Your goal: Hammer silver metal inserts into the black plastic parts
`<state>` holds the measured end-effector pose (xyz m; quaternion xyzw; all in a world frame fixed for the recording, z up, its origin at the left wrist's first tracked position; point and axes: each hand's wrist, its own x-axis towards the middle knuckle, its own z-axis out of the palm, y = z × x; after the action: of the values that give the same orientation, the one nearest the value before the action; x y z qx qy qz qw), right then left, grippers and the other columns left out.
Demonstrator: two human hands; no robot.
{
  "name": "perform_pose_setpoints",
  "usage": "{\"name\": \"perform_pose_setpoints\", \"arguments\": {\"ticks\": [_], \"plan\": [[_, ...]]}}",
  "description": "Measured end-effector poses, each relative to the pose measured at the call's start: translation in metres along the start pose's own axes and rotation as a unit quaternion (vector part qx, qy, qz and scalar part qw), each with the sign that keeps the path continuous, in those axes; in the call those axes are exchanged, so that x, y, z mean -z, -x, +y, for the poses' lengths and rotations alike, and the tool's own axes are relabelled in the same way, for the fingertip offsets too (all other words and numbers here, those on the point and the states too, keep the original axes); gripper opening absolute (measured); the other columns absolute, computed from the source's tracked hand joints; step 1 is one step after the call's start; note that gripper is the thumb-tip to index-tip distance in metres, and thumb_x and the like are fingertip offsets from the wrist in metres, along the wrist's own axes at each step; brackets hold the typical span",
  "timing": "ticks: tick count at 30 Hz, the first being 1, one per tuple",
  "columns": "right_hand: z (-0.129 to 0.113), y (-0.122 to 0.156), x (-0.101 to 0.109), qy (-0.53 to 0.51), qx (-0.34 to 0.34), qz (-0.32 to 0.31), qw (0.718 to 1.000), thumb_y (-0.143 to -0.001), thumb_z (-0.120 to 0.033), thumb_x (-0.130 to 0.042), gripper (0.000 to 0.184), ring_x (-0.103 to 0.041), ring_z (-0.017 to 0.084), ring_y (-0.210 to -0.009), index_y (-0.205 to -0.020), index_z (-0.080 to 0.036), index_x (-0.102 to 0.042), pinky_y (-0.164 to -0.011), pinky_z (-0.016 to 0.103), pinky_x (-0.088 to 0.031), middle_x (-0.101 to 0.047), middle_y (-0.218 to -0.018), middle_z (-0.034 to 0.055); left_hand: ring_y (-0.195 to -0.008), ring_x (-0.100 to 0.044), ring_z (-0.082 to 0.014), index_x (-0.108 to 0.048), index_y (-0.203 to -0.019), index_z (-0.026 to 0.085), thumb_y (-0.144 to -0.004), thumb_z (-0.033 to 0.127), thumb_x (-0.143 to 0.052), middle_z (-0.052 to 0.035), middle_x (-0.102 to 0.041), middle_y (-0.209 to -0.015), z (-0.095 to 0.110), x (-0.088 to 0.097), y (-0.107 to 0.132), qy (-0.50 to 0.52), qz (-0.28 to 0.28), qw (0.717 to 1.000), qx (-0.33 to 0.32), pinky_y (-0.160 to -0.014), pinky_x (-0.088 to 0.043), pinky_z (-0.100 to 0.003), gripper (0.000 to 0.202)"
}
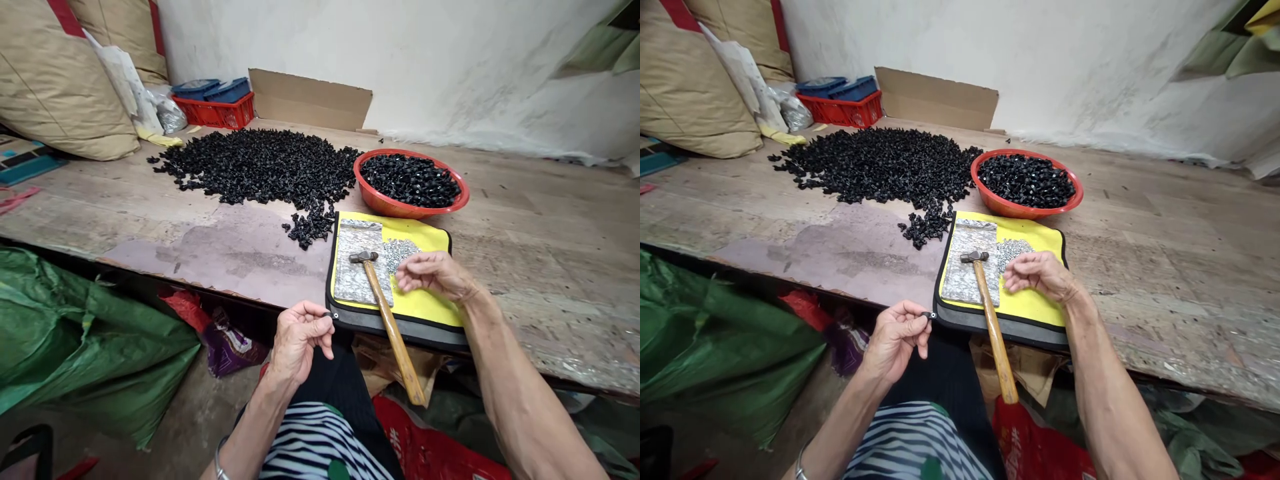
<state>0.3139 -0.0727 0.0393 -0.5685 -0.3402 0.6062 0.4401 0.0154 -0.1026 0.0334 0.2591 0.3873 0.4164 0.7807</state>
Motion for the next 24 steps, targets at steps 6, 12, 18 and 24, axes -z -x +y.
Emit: {"name": "perform_pose_setpoints", "arguments": {"ticks": [6, 12, 18, 24], "plan": [[0.009, 0.009, -0.013, -0.001, 0.001, 0.036, 0.999, -0.058, -0.021, -0.077, 0.034, -0.068, 0.021, -0.069, -0.088, -0.011, -0.066, -0.068, 0.034, -0.057, -0.071, -0.08, 0.0098, -0.036, -0.05, -0.0095, -0.057, -0.067, 0.01, -0.057, 0.017, -0.075, -0.0017, -0.061, -0.052, -0.001, -0.001, -0.002, 0.013, -0.005, 1.0, 0.001, -0.03, -0.044, -0.021, 0.021], [-0.001, 0.031, -0.029, 0.086, 0.069, 0.092, 0.99, -0.064, -0.036, -0.071, 0.029, -0.065, 0.018, -0.061, -0.083, -0.015, -0.065, -0.05, 0.028, -0.051, -0.069, -0.074, 0.0068, -0.038, -0.051, -0.0097, -0.057, -0.068, 0.01, -0.057, 0.017, -0.074, -0.0019, -0.061, -0.053, 0.0, -0.002, -0.004, 0.033, 0.025, 0.999, -0.008, -0.031, -0.045, -0.02, 0.022], [0.025, 0.059, -0.076, 0.595, 0.125, 0.109, 0.787, -0.082, -0.04, -0.049, 0.025, -0.059, 0.017, -0.062, -0.088, -0.021, -0.063, -0.054, 0.027, -0.04, -0.066, -0.078, 0.0066, -0.04, -0.052, -0.0089, -0.057, -0.071, 0.01, -0.057, 0.017, -0.074, -0.0016, -0.06, -0.053, 0.004, -0.003, -0.019, 0.031, 0.043, 0.999, -0.01, -0.033, -0.046, -0.019, 0.023], [0.032, 0.062, -0.101, 0.681, 0.061, 0.175, 0.709, -0.082, -0.037, -0.047, 0.031, -0.062, 0.025, -0.064, -0.102, -0.013, -0.05, -0.058, 0.032, -0.041, -0.064, -0.07, 0.0094, -0.038, -0.052, -0.0094, -0.055, -0.068, 0.01, -0.058, 0.015, -0.069, -0.0013, -0.059, -0.051, 0.013, -0.006, -0.044, -0.007, 0.039, 0.999, -0.015, -0.032, -0.047, -0.021, 0.018]]}}
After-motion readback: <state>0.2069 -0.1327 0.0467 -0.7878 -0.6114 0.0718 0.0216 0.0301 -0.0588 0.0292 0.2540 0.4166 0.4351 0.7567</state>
